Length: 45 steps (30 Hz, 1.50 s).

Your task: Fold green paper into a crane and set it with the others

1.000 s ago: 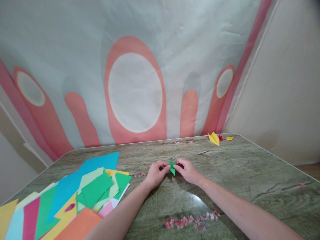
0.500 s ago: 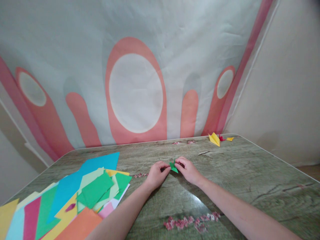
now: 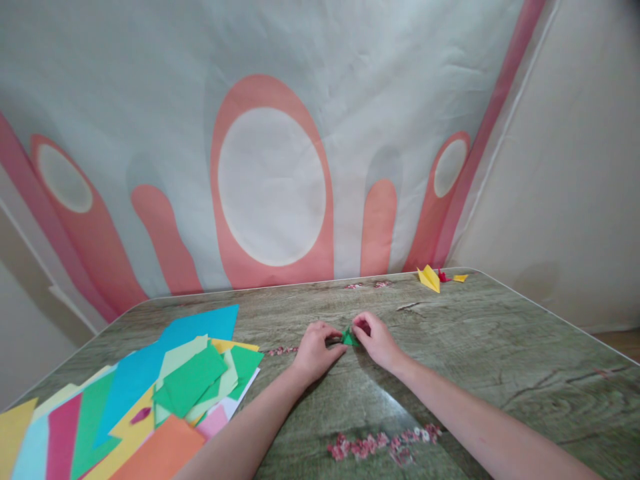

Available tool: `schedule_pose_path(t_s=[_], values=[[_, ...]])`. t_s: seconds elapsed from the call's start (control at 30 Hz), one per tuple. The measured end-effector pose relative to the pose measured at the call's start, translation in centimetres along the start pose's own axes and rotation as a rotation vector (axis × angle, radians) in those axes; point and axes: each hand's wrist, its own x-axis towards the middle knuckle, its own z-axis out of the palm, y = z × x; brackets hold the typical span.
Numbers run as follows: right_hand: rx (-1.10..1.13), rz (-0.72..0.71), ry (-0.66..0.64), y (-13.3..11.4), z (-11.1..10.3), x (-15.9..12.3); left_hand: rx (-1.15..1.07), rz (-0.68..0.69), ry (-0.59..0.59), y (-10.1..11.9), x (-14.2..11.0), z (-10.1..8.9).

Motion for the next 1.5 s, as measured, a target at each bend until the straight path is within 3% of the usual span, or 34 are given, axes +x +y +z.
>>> schedule_pose_path(t_s=[0.1,0.27,0.4,0.5,0.77,0.9,1.0,1.2,1.33,1.5], values=[[-0.034,0.047,0.056,0.0,-0.1,-0.1,-0.009,0.006,0.030,0.2,0.0,-0.2],[-0.068,0.025,-0.014,-1.5,-0.3,-0.8,-0.045,0.041,0.019,0.4,-0.1,-0.3],[-0.310,-0.036,-0.096,-3.0,0.0,-1.7,-0.061,0.050,0.017,0.1,-0.1,0.0],[-0.470,-0.051,-0.084,-3.5,0.5,-1.8,-0.097,0.067,0.013,-0.4,-0.1,0.2],[-0.714,0.015,-0.081,-3.0,1.2,-0.6,-0.266,-0.018,0.059,-1.3,0.1,0.8],[-0.597,0.034,-0.041,-2.3,1.0,-0.4,-0.409,-0.159,0.150,-1.6,0.6,0.9],[-0.336,0.002,-0.036,-1.9,0.5,-0.4,-0.584,-0.292,0.201,-1.6,0.9,0.8],[0.202,0.000,-0.168,-2.2,-0.3,-0.4,-0.902,-0.388,0.034,0.5,0.5,0.4],[0.299,-0.009,-0.221,-3.0,-0.5,-0.5,-0.880,-0.335,0.021,2.0,0.1,0.4],[0.277,-0.004,-0.278,-3.2,-0.6,-0.5,-0.818,-0.345,0.059,2.4,0.0,0.3]])
